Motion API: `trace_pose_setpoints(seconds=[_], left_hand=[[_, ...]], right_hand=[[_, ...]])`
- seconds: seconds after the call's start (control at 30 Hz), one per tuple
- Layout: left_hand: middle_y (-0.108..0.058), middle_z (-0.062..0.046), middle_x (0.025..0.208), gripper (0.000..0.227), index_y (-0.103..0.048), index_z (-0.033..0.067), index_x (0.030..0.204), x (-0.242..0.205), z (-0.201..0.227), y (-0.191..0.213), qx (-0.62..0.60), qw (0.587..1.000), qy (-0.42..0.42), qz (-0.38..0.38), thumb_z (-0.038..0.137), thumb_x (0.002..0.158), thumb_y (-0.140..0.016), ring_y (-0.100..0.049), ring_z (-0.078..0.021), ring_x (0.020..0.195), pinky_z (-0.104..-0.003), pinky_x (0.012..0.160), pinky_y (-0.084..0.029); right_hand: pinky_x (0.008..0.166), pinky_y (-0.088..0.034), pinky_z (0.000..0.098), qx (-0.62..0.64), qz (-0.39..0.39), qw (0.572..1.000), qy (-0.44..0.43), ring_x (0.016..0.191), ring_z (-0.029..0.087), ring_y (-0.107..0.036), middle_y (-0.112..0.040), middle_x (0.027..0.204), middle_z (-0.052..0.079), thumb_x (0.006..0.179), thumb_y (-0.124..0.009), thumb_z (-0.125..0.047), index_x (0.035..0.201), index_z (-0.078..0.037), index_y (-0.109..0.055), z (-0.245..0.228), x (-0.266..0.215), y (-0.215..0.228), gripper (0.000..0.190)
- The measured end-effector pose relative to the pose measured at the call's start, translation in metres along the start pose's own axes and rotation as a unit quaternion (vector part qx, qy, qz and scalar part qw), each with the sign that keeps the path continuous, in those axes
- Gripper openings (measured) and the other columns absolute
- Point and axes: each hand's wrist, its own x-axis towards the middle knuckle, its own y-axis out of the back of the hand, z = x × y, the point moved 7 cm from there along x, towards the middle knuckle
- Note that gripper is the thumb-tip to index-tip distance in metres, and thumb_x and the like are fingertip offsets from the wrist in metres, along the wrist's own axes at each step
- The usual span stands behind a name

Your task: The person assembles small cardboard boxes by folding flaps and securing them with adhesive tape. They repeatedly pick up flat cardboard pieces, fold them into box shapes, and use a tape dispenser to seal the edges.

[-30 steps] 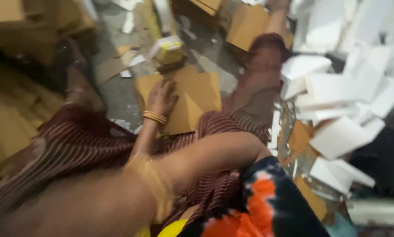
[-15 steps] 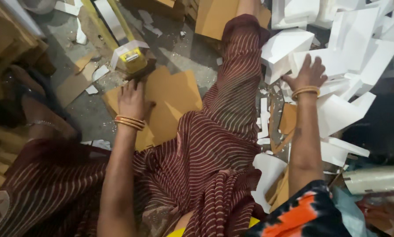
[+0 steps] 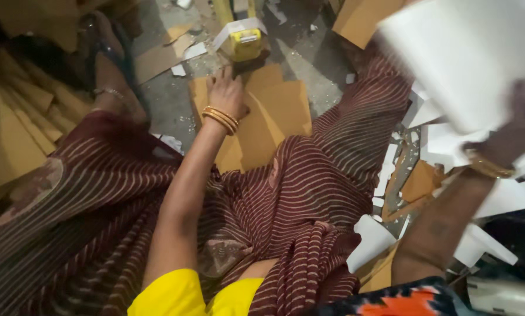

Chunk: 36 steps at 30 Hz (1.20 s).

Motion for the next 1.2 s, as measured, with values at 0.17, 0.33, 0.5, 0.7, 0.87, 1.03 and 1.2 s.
trace_pose_setpoints(seconds=[0.17, 0.33, 0.5, 0.7, 0.87, 1.03, 1.2], left_hand=[[-0.052, -0.020, 0.135, 0.045, -0.071, 0.0120, 0.104, -0.015, -0.027, 0.020, -0.083, 0.995, 0.008, -0.051, 0.032, 0.068, -0.088, -0.046, -0.0385, 0.130, -0.060, 0.103, -0.035], [-0.065, -0.017, 0.113, 0.043, -0.072, 0.0091, 0.095, -0.012, -0.073, 0.048, -0.187, 0.980, 0.058, -0.036, 0.031, 0.063, -0.090, -0.059, -0.0370, 0.111, -0.053, 0.096, -0.043], [-0.073, -0.015, 0.088, 0.042, -0.068, 0.0027, 0.102, 0.002, -0.099, 0.074, -0.299, 0.953, 0.020, -0.048, 0.031, 0.074, -0.082, -0.072, -0.0296, 0.082, -0.043, 0.074, -0.055], [-0.066, -0.028, 0.114, 0.103, -0.060, -0.0059, 0.126, -0.003, -0.045, 0.095, -0.186, 0.976, -0.007, -0.114, 0.079, 0.070, -0.074, -0.066, -0.0409, 0.103, -0.048, 0.088, -0.051], [-0.068, -0.027, 0.117, 0.116, -0.051, -0.0051, 0.136, -0.028, -0.020, 0.118, -0.156, 0.970, 0.028, -0.187, 0.082, 0.063, -0.074, -0.067, -0.0414, 0.109, -0.047, 0.097, -0.051], [-0.073, -0.020, 0.112, 0.061, -0.063, 0.0029, 0.129, -0.029, -0.012, 0.141, -0.180, 0.974, 0.018, -0.133, 0.035, 0.079, -0.073, -0.071, -0.0357, 0.104, -0.047, 0.094, -0.053], [-0.075, -0.009, 0.108, 0.041, -0.064, 0.0186, 0.133, -0.044, -0.017, 0.187, -0.136, 0.976, 0.075, -0.151, 0.009, 0.094, -0.056, -0.076, -0.0265, 0.085, -0.045, 0.074, -0.057]], right_hand=[[0.091, -0.063, 0.0397, -0.100, -0.347, 0.902, -0.235, 0.098, 0.021, -0.073, -0.075, 0.111, 0.012, 0.098, -0.077, -0.004, 0.118, 0.002, -0.071, -0.033, -0.103, -0.180, 0.023], [0.094, -0.056, 0.0365, 0.041, -0.505, 0.844, -0.178, 0.102, 0.019, -0.067, -0.071, 0.109, 0.008, 0.086, -0.081, -0.006, 0.119, -0.002, -0.065, -0.070, -0.154, -0.296, 0.036], [0.097, -0.056, 0.0331, 0.029, -0.510, 0.855, -0.088, 0.109, 0.019, -0.068, -0.070, 0.115, 0.006, 0.091, -0.079, -0.007, 0.120, -0.002, -0.063, -0.064, -0.164, -0.337, 0.034], [0.101, -0.054, 0.0324, 0.056, -0.487, 0.865, -0.103, 0.114, 0.018, -0.066, -0.066, 0.119, 0.006, 0.094, -0.077, -0.007, 0.122, -0.002, -0.061, -0.038, -0.176, -0.330, 0.032], [0.106, -0.050, 0.0330, 0.113, -0.469, 0.867, -0.123, 0.119, 0.018, -0.061, -0.062, 0.125, 0.007, 0.094, -0.077, -0.003, 0.125, -0.003, -0.059, -0.030, -0.182, -0.326, 0.036], [0.105, -0.052, 0.0330, 0.131, -0.475, 0.851, -0.179, 0.118, 0.017, -0.063, -0.064, 0.122, 0.004, 0.092, -0.075, -0.003, 0.124, -0.006, -0.059, -0.035, -0.181, -0.315, 0.036], [0.101, -0.054, 0.0334, 0.154, -0.480, 0.840, -0.202, 0.114, 0.017, -0.062, -0.063, 0.119, 0.005, 0.091, -0.075, 0.002, 0.122, -0.006, -0.060, -0.039, -0.163, -0.273, 0.035]])
